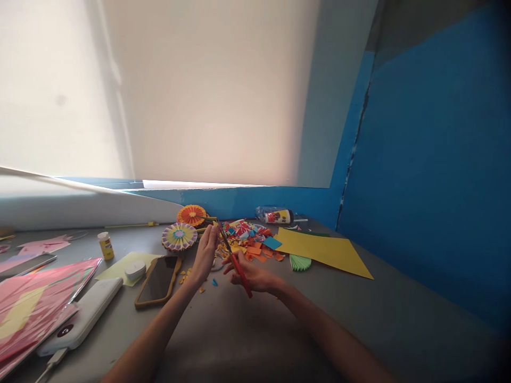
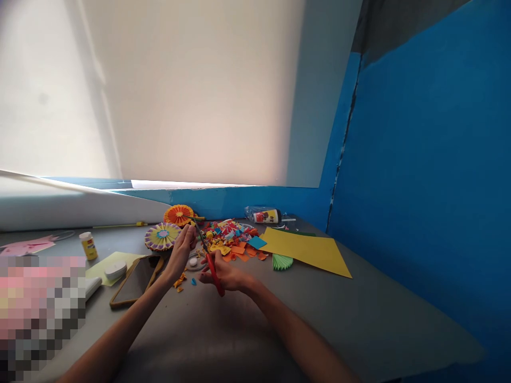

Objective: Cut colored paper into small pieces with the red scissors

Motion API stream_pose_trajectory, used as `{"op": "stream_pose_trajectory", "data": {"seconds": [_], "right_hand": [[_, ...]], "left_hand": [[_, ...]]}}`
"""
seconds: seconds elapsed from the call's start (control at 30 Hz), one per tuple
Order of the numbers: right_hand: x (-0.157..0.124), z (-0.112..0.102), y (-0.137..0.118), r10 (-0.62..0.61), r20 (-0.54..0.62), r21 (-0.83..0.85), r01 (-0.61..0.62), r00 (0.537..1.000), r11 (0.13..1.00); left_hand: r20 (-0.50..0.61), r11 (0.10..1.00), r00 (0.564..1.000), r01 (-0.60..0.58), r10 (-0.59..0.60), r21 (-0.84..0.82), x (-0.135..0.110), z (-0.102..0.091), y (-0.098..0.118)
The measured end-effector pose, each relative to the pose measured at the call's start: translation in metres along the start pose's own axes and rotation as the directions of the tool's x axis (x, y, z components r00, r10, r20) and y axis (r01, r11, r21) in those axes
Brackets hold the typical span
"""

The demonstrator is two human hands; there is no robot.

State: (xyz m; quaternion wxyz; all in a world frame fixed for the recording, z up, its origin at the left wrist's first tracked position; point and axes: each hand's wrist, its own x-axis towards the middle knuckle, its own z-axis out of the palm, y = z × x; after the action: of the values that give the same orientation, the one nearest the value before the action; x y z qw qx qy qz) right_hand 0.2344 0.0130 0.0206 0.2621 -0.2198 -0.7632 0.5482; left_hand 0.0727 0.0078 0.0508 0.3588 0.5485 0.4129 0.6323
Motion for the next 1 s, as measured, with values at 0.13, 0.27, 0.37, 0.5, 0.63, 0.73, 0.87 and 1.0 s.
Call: {"op": "stream_pose_trajectory", "data": {"seconds": [0.13,0.27,0.37,0.5,0.63,0.73,0.87,1.0], "right_hand": [[-0.005,0.002,-0.011,0.022,-0.019,-0.072,-0.023,1.000,0.997],[-0.005,0.003,-0.015,0.000,-0.055,-0.080,-0.005,0.998,0.997],[-0.003,0.003,-0.011,-0.003,-0.056,-0.044,0.000,0.998,0.999],[-0.001,0.006,-0.009,-0.021,-0.120,0.003,0.022,0.993,1.000],[0.002,0.010,-0.010,0.042,-0.216,0.045,-0.033,0.975,0.998],[0.005,0.014,-0.007,0.046,-0.289,0.112,-0.014,0.956,0.994],[0.005,0.020,-0.008,0.086,-0.312,0.254,-0.004,0.946,0.967],[0.005,0.025,-0.015,0.198,-0.317,0.419,-0.050,0.928,0.907]], "left_hand": [[-0.019,0.996,0.997,-0.077,0.078,0.035,-0.003,0.004,0.000],[0.052,0.991,0.991,-0.125,0.122,0.048,-0.006,0.007,-0.002],[0.054,0.984,0.989,-0.144,0.139,0.101,-0.007,0.008,-0.005],[0.026,0.977,0.989,-0.150,0.147,0.154,-0.007,0.008,-0.008],[0.031,0.977,0.989,-0.148,0.145,0.157,-0.006,0.008,-0.010],[0.041,0.980,0.992,-0.126,0.121,0.152,-0.005,0.007,-0.012],[0.024,0.984,0.995,-0.101,0.098,0.144,-0.006,0.008,-0.012],[0.046,0.986,0.994,-0.101,0.096,0.131,-0.006,0.008,-0.011]]}}
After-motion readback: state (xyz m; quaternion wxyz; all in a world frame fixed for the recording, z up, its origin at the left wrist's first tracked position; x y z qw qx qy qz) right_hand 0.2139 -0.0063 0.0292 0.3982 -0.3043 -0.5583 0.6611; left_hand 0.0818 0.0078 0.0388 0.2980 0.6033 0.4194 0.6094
